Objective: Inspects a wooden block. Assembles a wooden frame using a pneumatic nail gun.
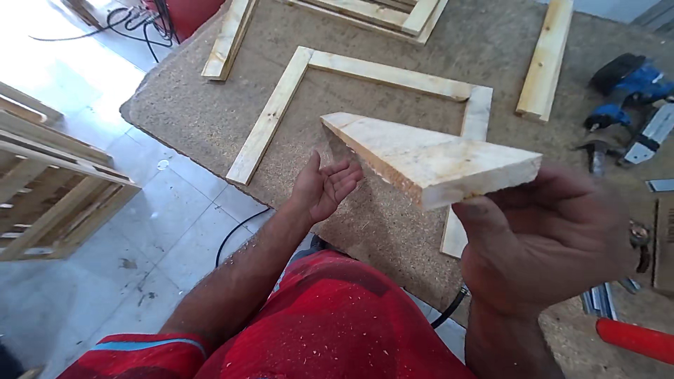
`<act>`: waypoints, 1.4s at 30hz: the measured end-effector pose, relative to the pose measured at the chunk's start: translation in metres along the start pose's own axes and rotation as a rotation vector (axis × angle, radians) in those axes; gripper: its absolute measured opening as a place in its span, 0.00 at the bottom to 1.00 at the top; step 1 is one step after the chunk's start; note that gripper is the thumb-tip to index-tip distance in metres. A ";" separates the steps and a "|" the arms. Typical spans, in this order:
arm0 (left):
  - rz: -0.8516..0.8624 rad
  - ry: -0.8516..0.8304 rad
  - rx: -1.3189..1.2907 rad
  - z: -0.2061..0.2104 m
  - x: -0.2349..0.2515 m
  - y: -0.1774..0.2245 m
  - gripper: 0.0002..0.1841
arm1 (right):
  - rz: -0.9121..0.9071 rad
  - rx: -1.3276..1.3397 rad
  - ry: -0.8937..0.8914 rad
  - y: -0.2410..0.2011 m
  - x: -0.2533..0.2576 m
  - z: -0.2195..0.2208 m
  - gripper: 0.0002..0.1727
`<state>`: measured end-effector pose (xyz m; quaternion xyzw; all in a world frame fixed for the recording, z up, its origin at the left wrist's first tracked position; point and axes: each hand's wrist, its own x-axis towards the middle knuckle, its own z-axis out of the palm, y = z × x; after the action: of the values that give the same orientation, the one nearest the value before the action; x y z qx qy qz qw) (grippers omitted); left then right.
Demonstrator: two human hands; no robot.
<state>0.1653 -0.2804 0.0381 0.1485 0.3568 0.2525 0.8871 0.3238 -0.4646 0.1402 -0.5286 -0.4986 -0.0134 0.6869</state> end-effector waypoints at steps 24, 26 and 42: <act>0.363 -0.111 0.292 -0.028 0.009 0.001 0.34 | -0.137 -0.155 -0.053 -0.012 -0.012 0.019 0.24; 0.457 0.006 0.169 0.018 -0.023 -0.008 0.27 | -0.136 -0.159 -0.049 -0.012 -0.013 0.019 0.24; 0.235 -0.091 0.137 0.026 -0.027 0.000 0.35 | -0.130 -0.167 -0.052 -0.010 -0.010 0.012 0.24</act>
<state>0.1675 -0.2979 0.0715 0.2606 0.3129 0.3227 0.8544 0.3051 -0.4653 0.1394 -0.5505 -0.5467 -0.0858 0.6251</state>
